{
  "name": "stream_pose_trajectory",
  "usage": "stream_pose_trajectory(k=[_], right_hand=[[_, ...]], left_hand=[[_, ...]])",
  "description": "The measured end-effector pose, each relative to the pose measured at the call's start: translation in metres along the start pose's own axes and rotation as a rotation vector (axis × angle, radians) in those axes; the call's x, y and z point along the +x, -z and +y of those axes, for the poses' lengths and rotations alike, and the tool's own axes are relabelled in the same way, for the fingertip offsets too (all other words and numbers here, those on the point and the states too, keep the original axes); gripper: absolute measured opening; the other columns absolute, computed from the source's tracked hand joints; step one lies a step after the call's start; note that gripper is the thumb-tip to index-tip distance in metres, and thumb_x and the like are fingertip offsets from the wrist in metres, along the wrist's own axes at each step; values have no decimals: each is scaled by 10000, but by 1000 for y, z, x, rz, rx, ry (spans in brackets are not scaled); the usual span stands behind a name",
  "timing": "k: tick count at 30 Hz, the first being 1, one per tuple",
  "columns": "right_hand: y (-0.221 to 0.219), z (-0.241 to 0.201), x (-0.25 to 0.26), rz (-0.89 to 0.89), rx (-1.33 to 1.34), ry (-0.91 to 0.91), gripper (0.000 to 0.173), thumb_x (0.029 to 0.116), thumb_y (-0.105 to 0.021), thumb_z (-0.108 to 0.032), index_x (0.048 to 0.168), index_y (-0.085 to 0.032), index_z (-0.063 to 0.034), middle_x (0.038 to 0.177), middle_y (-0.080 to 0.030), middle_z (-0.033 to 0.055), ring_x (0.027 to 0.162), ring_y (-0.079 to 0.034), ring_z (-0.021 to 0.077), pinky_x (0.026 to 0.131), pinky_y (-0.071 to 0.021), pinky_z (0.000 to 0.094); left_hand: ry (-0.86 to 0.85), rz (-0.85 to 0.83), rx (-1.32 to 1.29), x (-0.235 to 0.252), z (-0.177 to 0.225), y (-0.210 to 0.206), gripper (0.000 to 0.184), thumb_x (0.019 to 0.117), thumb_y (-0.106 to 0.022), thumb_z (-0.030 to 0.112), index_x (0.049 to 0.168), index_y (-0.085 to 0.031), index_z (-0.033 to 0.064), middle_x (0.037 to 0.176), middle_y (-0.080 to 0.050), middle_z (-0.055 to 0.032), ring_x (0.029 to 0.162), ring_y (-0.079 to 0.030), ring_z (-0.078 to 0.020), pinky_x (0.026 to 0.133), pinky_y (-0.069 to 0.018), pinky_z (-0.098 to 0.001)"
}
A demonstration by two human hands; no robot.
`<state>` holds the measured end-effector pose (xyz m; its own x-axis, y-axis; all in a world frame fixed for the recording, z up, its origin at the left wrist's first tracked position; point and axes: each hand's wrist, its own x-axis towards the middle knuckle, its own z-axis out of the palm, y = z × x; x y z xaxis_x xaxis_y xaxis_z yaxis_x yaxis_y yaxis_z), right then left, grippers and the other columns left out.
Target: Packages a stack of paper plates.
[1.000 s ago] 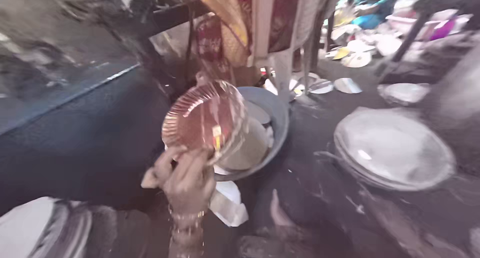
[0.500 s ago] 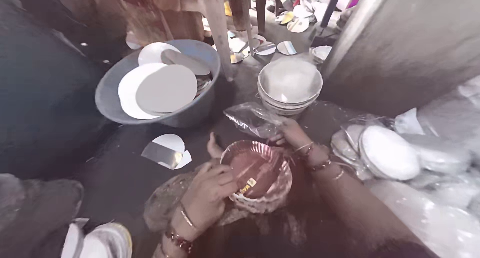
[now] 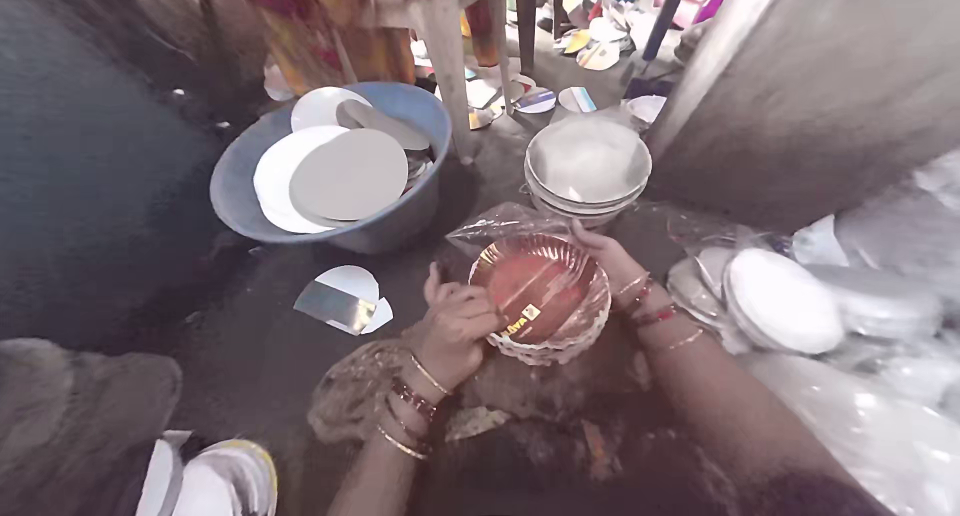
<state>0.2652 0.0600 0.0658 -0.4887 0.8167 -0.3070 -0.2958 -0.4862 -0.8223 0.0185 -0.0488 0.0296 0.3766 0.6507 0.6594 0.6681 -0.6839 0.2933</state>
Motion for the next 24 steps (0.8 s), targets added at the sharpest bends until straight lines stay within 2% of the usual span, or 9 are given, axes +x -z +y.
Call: stream_pose_trajectory(k=[2, 5, 8, 10, 12, 15, 17, 21, 24], right_hand=[[4, -2, 2, -7, -182, -63, 276, 1060, -366, -39, 1219, -590, -59, 950, -710, 16, 841, -699, 69, 771, -595, 240], [5, -2, 10, 37, -354, -102, 422, 880, -492, 150, 1257, -554, -30, 985, -677, 36, 819, -675, 76, 736, -583, 244], [13, 0, 14, 8, -422, -95, 486, 862, -511, 166, 1300, -560, -40, 1045, -678, 43, 856, -667, 66, 753, -573, 232], [15, 2, 15, -45, -482, -93, 503, 857, -536, 161, 1314, -596, -41, 1098, -690, 37, 905, -666, 49, 793, -568, 221], [12, 0, 16, -77, -528, -102, 434, 875, -558, 150, 1266, -623, -28, 1075, -697, 19, 906, -658, 28, 801, -555, 204], [15, 0, 15, -98, -523, -82, 383, 894, -554, 128, 1239, -637, -18, 1045, -711, -1, 889, -664, 12, 796, -556, 190], [22, 3, 17, -87, -478, -58, 406, 892, -550, 112, 1261, -625, -41, 1053, -714, 7, 903, -676, 35, 805, -568, 207], [19, 4, 25, 61, -468, -68, 419, 929, -517, 113, 1296, -605, -70, 1076, -686, 45, 865, -668, 75, 751, -566, 227], [14, 2, 28, 233, -473, -135, 344, 989, -515, 56, 1300, -600, -64, 1021, -672, 66, 804, -653, 94, 708, -555, 244]], left_hand=[[18, -13, -6, -2, -3, -4, 243, 890, -532, 124, 823, -758, 186, 872, -753, 20, 957, -697, -204, 926, -485, -462], [210, -128, -251, 2, -10, 12, 227, 856, -596, 129, 917, -800, 207, 1142, -733, -25, 1274, -561, -313, 1107, -322, -624], [430, -13, -339, 9, -30, 23, 176, 858, -633, 205, 923, -773, 122, 1318, -656, -93, 1342, -496, -265, 1134, -370, -452], [602, -63, -219, 14, -43, 14, 345, 826, -698, 150, 1152, -730, 41, 1389, -597, -176, 1319, -519, -346, 1074, -437, -495], [725, -239, -127, 17, -49, -4, 506, 876, -747, 126, 1365, -643, 53, 1415, -584, -207, 1340, -523, -392, 1137, -397, -546], [645, -7, -22, -4, -51, -42, 289, 908, -671, 105, 1162, -747, -10, 1082, -747, -200, 1027, -712, -378, 1015, -452, -639], [614, 145, 18, -11, -47, -53, 243, 920, -653, 129, 1073, -774, -16, 959, -766, -171, 904, -739, -334, 971, -477, -630], [589, 219, 58, -16, -47, -49, 218, 953, -636, 154, 955, -813, 26, 857, -776, -126, 803, -751, -262, 955, -507, -567], [613, 237, 39, -17, -41, -50, 228, 962, -606, 127, 971, -815, 36, 942, -783, -133, 910, -758, -283, 1007, -489, -593]])
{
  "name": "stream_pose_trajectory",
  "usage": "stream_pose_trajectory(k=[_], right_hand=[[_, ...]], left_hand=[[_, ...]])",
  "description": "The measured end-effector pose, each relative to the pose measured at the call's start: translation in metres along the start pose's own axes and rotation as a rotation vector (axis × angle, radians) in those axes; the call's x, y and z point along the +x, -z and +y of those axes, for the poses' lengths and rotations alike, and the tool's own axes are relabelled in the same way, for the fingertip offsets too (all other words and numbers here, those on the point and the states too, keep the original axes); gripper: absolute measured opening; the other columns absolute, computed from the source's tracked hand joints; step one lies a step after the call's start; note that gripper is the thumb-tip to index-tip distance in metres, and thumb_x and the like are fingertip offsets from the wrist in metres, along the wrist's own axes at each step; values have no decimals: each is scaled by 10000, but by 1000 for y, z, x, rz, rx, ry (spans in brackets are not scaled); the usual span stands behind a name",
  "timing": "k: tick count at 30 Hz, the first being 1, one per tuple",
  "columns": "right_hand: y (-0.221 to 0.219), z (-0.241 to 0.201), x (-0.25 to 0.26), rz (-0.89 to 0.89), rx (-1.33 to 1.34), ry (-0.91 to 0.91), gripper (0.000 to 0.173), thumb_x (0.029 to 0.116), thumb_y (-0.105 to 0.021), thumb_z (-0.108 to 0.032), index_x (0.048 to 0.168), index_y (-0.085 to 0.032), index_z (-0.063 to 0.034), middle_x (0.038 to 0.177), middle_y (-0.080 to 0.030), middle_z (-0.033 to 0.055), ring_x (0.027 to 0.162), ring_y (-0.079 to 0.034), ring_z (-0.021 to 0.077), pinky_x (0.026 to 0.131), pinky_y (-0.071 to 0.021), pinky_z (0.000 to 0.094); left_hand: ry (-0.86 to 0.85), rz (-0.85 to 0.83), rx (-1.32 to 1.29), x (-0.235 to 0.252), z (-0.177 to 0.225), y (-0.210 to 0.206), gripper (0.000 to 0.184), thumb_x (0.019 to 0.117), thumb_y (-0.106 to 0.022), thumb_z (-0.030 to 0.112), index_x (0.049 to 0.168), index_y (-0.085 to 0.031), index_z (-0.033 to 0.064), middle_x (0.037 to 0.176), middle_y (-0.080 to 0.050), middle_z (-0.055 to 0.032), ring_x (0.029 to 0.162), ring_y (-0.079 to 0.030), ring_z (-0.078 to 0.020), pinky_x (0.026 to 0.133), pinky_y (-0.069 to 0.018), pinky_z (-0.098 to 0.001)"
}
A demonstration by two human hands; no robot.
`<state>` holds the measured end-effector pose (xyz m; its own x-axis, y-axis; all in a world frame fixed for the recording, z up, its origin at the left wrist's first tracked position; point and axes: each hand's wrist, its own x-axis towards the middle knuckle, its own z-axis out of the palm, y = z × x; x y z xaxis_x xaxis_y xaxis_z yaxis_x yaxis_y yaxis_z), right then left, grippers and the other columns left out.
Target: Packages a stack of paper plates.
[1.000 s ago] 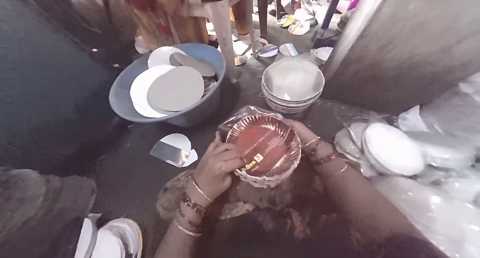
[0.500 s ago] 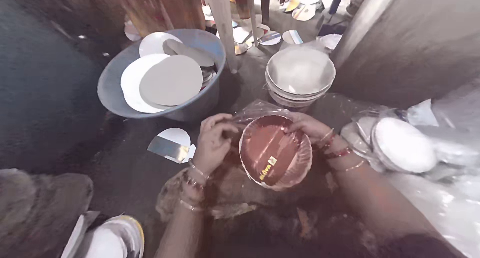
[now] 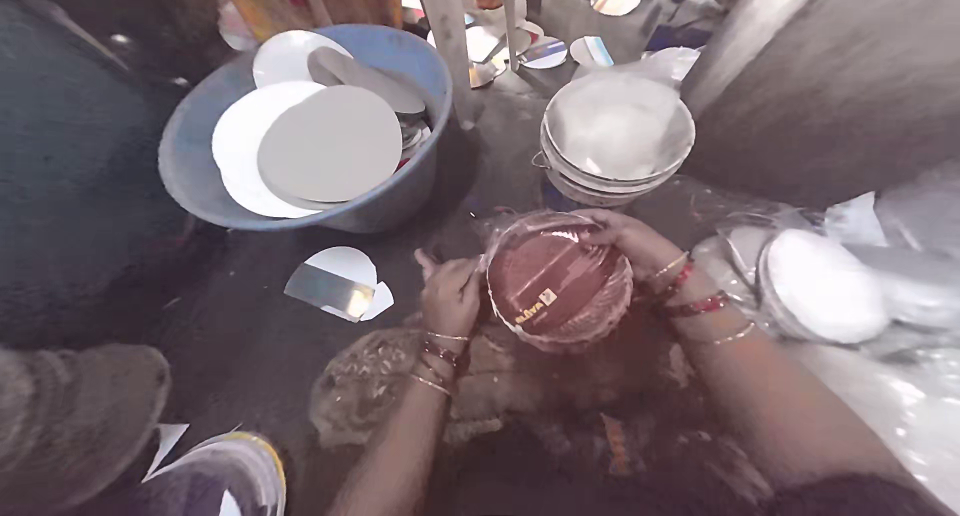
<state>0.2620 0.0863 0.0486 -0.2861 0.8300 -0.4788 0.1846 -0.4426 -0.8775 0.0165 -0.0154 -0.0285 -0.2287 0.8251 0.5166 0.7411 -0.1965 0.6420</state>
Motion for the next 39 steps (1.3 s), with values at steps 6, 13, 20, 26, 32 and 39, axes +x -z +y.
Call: stream_pose_trajectory(k=[6, 13, 20, 26, 32, 39], right_hand=[[-7, 4, -1, 222, 100, -76, 322, 995, -504, 61, 1293, -593, -21, 990, -664, 85, 777, -645, 106, 694, -547, 259], [-13, 11, 3, 443, 272, 8, 375, 967, -504, 92, 1328, -535, -6, 987, -624, 117, 768, -623, 146, 680, -542, 304], [-31, 5, -9, 315, 378, -187, 316, 1123, -348, -314, 1164, -514, -49, 846, -588, 86, 678, -650, 204, 607, -583, 367], [-23, 10, -10, 409, 207, 347, 214, 1098, -449, -184, 923, -549, -112, 624, -528, -79, 455, -493, 11, 461, -478, 179], [-24, 19, -19, 43, -566, 1005, 336, 956, -620, -240, 1149, -679, 29, 1108, -672, 135, 992, -648, 166, 870, -549, 339], [-43, 13, -16, -224, -1283, 543, 276, 962, -680, -141, 1224, -709, -57, 1174, -664, 237, 1152, -606, 440, 975, -440, 637]], left_hand=[[-218, 173, -58, -11, 6, -14, 204, 936, -624, 112, 897, -814, 50, 755, -723, -106, 728, -677, -170, 821, -535, -279], [-465, 84, -41, -32, 37, -15, 202, 959, -605, 100, 914, -781, 11, 712, -696, -113, 657, -678, -201, 685, -573, -270], [-190, 117, -225, -31, 62, -20, 215, 929, -664, 144, 842, -789, -8, 728, -720, -107, 694, -679, -101, 733, -553, -186], [228, 282, -519, 3, 43, 9, 68, 846, -699, -38, 883, -747, -68, 741, -687, 32, 626, -638, 35, 609, -573, -147], [327, 242, -595, 5, 56, 10, 88, 853, -671, -27, 826, -748, 7, 691, -696, 69, 579, -643, 5, 587, -584, -182], [282, 250, -554, -4, 55, 18, 128, 862, -662, -16, 757, -717, 31, 654, -636, 106, 535, -594, 45, 506, -538, -143]])
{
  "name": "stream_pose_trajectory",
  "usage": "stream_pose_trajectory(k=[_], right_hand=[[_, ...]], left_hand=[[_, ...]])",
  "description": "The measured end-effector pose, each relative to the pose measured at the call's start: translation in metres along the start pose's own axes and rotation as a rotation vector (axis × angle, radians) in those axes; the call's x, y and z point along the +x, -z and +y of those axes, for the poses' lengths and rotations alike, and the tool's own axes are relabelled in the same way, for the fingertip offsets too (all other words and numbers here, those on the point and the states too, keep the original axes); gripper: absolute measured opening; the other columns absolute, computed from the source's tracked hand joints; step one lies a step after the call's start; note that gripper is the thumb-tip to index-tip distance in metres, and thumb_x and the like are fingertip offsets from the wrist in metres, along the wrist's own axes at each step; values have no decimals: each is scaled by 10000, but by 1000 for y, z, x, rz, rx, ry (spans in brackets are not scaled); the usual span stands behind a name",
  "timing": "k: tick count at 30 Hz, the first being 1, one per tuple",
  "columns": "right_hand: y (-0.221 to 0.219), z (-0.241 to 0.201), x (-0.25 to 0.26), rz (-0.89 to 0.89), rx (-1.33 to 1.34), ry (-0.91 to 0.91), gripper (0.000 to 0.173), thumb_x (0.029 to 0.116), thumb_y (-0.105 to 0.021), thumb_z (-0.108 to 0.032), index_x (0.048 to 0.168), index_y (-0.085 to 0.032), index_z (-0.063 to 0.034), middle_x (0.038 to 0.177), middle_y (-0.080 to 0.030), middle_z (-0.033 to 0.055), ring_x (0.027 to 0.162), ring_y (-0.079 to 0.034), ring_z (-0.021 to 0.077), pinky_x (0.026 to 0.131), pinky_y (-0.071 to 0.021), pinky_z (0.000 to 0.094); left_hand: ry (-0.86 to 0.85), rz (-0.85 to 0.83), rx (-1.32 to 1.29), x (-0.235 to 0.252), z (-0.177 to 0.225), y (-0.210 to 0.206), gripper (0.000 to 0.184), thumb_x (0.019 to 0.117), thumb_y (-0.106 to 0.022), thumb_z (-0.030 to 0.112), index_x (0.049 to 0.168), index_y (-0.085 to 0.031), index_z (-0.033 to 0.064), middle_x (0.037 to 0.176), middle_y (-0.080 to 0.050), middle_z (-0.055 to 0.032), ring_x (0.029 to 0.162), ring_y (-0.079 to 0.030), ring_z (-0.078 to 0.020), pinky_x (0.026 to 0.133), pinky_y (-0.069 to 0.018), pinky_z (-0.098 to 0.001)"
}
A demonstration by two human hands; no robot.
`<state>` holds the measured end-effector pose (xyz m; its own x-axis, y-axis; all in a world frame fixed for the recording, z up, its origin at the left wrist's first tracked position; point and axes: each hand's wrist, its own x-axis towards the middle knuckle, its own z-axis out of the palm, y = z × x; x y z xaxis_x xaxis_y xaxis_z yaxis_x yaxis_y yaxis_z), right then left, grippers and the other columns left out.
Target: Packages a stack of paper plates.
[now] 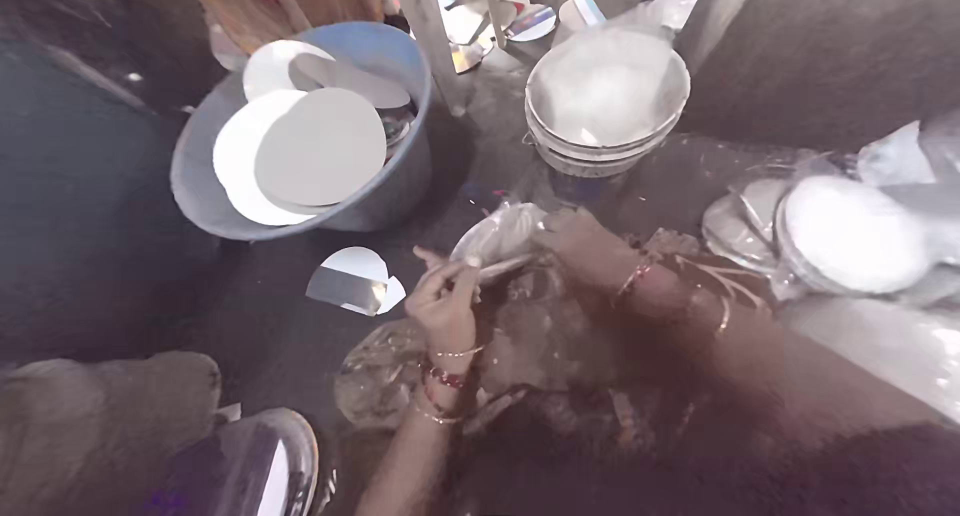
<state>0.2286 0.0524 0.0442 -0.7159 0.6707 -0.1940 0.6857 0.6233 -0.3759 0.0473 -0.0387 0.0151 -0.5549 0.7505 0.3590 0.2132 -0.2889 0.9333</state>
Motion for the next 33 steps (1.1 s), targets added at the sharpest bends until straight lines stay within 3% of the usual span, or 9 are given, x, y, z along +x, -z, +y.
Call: stream_pose_trajectory(k=[2, 6, 8, 11, 15, 17, 21, 27, 33], right_hand=[[5, 7, -3, 51, -106, 22, 115, 927, -692, -133, 963, -770, -56, 1098, -666, 184, 1136, -568, 416, 894, -437, 606], [9, 12, -17, 28, 41, 161, 112, 921, -692, -108, 973, -765, -41, 1177, -697, 163, 1224, -571, 406, 957, -379, 673], [6, 12, -21, -38, 79, 177, 151, 970, -642, -100, 1044, -748, -22, 1083, -711, 170, 1072, -658, 374, 947, -435, 635], [-4, 13, -19, 41, 39, 245, 171, 952, -631, -49, 1077, -748, -44, 1138, -720, 169, 1093, -679, 371, 912, -513, 600], [-7, 10, -18, 236, 46, 366, 167, 932, -651, -35, 1050, -768, -49, 1153, -737, 140, 1119, -688, 341, 888, -528, 578], [0, 9, -20, 183, 56, 333, 147, 971, -627, -75, 1031, -758, -44, 982, -740, 146, 984, -703, 346, 850, -523, 561], [5, 21, -24, 120, 1, 188, 225, 933, -695, -95, 1152, -749, -85, 967, -733, 160, 1005, -670, 397, 892, -510, 587], [24, 37, -26, 85, 209, 112, 79, 895, -719, -14, 957, -763, 9, 1065, -691, 190, 1102, -618, 381, 951, -446, 589], [16, 49, -17, 89, 823, 167, 65, 983, -570, -3, 979, -621, 38, 795, -576, 0, 703, -547, 4, 677, -478, 180]], left_hand=[[53, 64, 36, 1, -1, 5, 240, 883, -643, -3, 662, -646, 89, 598, -593, 121, 489, -552, 46, 466, -497, -141], [1, 91, 267, 9, -9, 17, 215, 876, -669, 47, 665, -627, 56, 610, -572, 92, 540, -552, 67, 527, -483, -115], [-268, 43, 428, 9, -12, 23, 184, 876, -713, 128, 812, -709, -44, 779, -643, -52, 764, -601, -18, 720, -491, -130], [-592, -275, 599, 13, -12, 29, 486, 1003, -565, 463, 1084, -696, 2, 1080, -701, -191, 1093, -645, -281, 1014, -488, -400], [-482, -874, 826, 17, -14, 22, 504, 968, -636, 385, 1328, -664, 34, 1232, -713, -184, 1147, -682, -394, 997, -505, -598], [-454, -845, 854, 20, -19, 25, 289, 949, -648, 142, 1201, -736, 33, 1113, -746, -187, 1062, -714, -395, 943, -549, -576], [-652, -623, 915, 30, -19, 39, 163, 914, -646, 109, 902, -776, 12, 862, -754, -158, 812, -747, -333, 725, -606, -476], [-561, -638, 943, 36, -21, 48, 197, 916, -639, 137, 870, -743, -23, 845, -735, -195, 809, -740, -379, 706, -594, -532], [-597, -510, 914, 31, -20, 43, 315, 938, -513, 188, 875, -724, -38, 799, -712, -204, 710, -717, -371, 617, -570, -506]])
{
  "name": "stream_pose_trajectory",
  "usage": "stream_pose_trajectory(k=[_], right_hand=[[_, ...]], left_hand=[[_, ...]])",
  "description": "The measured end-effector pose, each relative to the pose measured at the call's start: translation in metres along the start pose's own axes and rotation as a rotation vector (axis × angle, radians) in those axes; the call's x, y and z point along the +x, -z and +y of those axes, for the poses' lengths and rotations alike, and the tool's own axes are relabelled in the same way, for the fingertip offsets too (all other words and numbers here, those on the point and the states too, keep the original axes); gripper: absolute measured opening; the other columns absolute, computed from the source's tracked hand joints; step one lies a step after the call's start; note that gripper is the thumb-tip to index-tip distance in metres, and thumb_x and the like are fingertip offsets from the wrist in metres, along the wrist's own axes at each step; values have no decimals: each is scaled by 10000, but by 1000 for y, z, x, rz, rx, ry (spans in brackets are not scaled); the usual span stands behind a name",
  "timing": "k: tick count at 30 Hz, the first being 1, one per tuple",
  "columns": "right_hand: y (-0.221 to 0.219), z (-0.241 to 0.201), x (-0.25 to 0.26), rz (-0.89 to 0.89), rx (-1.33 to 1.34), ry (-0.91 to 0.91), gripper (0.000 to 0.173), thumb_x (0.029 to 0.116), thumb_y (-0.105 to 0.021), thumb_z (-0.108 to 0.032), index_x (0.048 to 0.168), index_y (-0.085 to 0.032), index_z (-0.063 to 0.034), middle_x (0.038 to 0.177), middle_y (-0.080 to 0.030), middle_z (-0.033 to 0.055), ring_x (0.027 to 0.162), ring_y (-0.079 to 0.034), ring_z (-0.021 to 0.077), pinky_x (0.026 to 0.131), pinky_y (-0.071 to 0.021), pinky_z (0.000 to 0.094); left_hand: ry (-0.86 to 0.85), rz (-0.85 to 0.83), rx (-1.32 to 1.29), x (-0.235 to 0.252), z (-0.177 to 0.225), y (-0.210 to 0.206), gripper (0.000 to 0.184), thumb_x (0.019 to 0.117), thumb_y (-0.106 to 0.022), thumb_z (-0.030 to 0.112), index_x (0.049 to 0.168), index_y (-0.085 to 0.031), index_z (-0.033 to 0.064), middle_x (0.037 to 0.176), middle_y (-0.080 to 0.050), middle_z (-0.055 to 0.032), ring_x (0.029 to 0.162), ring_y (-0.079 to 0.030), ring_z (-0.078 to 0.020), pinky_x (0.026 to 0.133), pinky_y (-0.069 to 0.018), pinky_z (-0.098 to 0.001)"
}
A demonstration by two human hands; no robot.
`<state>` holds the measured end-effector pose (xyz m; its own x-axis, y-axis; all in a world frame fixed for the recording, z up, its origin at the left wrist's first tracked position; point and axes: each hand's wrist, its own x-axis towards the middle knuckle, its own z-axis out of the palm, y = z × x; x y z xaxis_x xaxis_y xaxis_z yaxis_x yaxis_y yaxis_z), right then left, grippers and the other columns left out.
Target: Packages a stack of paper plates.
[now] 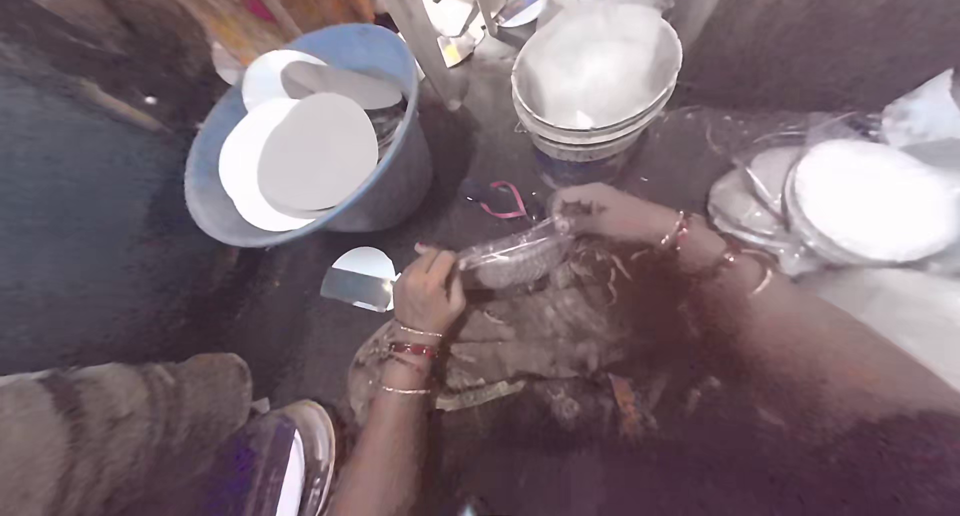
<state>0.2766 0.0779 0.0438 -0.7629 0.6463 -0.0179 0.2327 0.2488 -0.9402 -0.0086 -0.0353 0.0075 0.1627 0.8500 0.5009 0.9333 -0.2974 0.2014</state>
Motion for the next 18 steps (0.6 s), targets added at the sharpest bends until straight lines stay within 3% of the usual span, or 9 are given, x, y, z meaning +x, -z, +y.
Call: stream_pose_trajectory(k=[5, 7, 8, 10, 12, 14, 16, 17, 18], right_hand=[[-1, 5, -1, 107, 239, -6, 107, 986, -528, -12, 926, -608, -48, 787, -597, -65, 711, -578, -28, 682, -507, 162], [-1, 7, -3, 84, 331, 29, 143, 967, -508, -27, 900, -623, -79, 930, -630, -54, 851, -606, -8, 778, -524, 186], [-2, 8, -3, 76, 403, 45, 171, 956, -503, -37, 882, -639, -109, 950, -658, -67, 876, -622, -10, 794, -534, 190], [-7, 5, -3, 67, 543, 21, 213, 970, -486, -28, 878, -637, -148, 829, -676, -93, 752, -635, -20, 692, -547, 176], [-10, 0, -2, 60, 575, 0, 192, 992, -468, -51, 901, -592, -166, 743, -635, -114, 639, -576, -43, 590, -487, 141], [-10, -4, -2, 49, 492, -4, 125, 1003, -479, -102, 920, -558, -149, 699, -588, -114, 585, -528, -57, 539, -438, 123], [-7, -4, -5, 10, 268, 49, 84, 1004, -536, -49, 1034, -614, -49, 772, -621, -61, 660, -573, -36, 622, -497, 143], [-6, -4, -8, -8, 106, 79, 156, 991, -580, -35, 1116, -670, -4, 849, -664, -4, 711, -596, -1, 672, -522, 175], [-6, -6, -9, -33, -61, 111, 201, 973, -623, -41, 1143, -719, 8, 930, -713, 49, 787, -639, 59, 750, -550, 245]], left_hand=[[-22, -58, 118, 9, -3, 2, 534, 1015, -488, 458, 1073, -739, -9, 958, -687, -252, 812, -702, -421, 692, -573, -550], [26, -187, 126, 15, -3, 7, 494, 999, -550, 399, 1093, -724, -53, 1079, -672, -309, 945, -687, -489, 801, -561, -609], [73, -262, 144, 20, 0, 12, 456, 993, -582, 350, 1072, -720, -78, 1072, -674, -321, 970, -683, -507, 826, -555, -624], [228, -501, 221, 35, 16, 27, 481, 1031, -558, 353, 1061, -712, -102, 1063, -689, -326, 1039, -676, -512, 886, -530, -633], [455, -856, 315, 63, 38, 47, 623, 1076, -439, 490, 1137, -685, -79, 1174, -675, -310, 1173, -636, -480, 964, -479, -631], [588, -1075, 301, 84, 43, 56, 705, 1055, -409, 584, 1197, -671, -56, 1243, -652, -301, 1224, -608, -462, 1009, -447, -638], [627, -1199, 139, 88, 31, 56, 686, 1040, -466, 579, 1169, -672, -63, 1104, -672, -282, 1050, -650, -423, 944, -475, -614], [637, -1271, 41, 87, 22, 55, 642, 1051, -466, 552, 1133, -669, -52, 964, -669, -220, 877, -640, -335, 841, -504, -534], [641, -1309, -97, 83, 11, 54, 548, 1068, -463, 496, 1078, -665, -13, 801, -636, -109, 676, -574, -193, 680, -497, -389]])
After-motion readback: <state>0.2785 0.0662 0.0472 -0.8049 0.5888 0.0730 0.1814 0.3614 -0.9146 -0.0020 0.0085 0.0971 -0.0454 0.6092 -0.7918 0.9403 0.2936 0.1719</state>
